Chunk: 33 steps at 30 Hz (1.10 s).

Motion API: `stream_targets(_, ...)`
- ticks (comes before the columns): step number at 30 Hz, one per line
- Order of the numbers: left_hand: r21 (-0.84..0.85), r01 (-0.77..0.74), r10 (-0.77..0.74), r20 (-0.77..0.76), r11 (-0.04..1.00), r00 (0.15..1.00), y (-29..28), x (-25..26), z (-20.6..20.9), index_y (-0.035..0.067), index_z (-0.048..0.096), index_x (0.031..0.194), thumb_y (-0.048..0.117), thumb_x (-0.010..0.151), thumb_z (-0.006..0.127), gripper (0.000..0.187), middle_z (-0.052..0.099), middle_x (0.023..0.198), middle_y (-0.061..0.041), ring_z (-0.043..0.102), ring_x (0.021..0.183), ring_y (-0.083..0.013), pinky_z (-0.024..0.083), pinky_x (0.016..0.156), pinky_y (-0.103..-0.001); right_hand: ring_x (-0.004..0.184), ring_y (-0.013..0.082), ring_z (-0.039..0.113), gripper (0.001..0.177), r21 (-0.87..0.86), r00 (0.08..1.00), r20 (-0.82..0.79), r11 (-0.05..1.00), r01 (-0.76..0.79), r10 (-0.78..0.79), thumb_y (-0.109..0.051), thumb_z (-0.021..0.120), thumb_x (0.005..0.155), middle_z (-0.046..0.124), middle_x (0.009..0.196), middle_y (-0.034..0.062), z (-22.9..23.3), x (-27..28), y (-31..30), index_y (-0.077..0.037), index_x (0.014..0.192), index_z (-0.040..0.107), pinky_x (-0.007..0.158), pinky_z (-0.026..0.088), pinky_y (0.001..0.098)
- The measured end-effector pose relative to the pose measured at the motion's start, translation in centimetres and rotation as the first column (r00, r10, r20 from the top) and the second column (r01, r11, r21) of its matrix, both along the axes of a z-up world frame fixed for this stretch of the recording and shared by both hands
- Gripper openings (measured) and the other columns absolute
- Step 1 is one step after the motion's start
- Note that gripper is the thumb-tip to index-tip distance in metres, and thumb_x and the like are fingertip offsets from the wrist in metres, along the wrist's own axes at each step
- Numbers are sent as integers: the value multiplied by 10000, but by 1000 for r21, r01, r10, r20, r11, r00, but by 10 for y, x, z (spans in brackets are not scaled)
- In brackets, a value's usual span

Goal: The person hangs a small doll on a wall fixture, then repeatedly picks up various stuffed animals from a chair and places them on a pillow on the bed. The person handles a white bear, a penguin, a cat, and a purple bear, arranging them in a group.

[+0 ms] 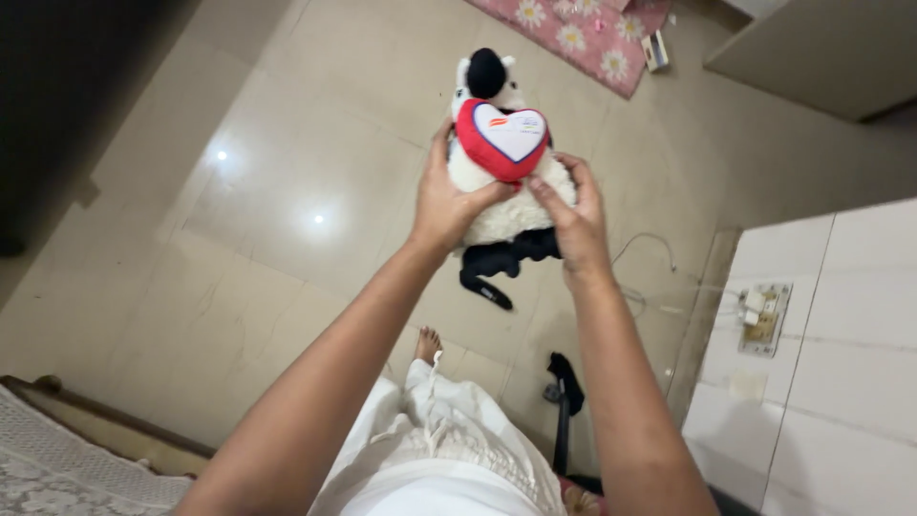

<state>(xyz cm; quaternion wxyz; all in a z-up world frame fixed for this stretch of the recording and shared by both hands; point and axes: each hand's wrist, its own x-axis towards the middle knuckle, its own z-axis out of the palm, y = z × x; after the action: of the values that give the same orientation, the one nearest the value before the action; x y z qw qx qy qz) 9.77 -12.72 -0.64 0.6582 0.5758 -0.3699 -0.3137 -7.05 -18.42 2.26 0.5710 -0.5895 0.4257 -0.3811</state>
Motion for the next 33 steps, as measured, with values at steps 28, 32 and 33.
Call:
stream_targets(28, 3, -215, 211, -210, 977, 955, -50, 273, 14, 13, 559, 1434, 200, 691, 858, 823, 708, 1271, -132, 700, 1147, -214, 564, 989, -348, 1249, 213, 587, 835, 57, 958, -85, 961, -271, 275, -226, 802, 820, 537, 1381, 155, 14, 298, -82, -58, 1513, 368, 1047, 496, 334)
stream_targets(32, 12, -225, 220, -260, 974, 940, -58, 303, 10, 19, 540, 1450, 201, 689, 852, 843, 711, 1260, -134, 700, 1142, -218, 562, 987, -344, 1327, 215, 559, 874, -28, 933, -102, 937, -349, 345, -221, 795, 845, 521, 1470, 146, 14, 331, -91, -40, 1567, 336, 1104, 462, 335)
stream_targets(33, 19, -230, 226, -272, 973, 935, -61, 309, 8, 20, 539, 1452, 203, 690, 854, 845, 713, 1255, -136, 702, 1138, -219, 562, 986, -343, 1335, 215, 556, 871, -14, 930, -89, 933, -360, 357, -217, 795, 847, 522, 1481, 145, 13, 339, -94, -37, 1569, 343, 1111, 457, 335)
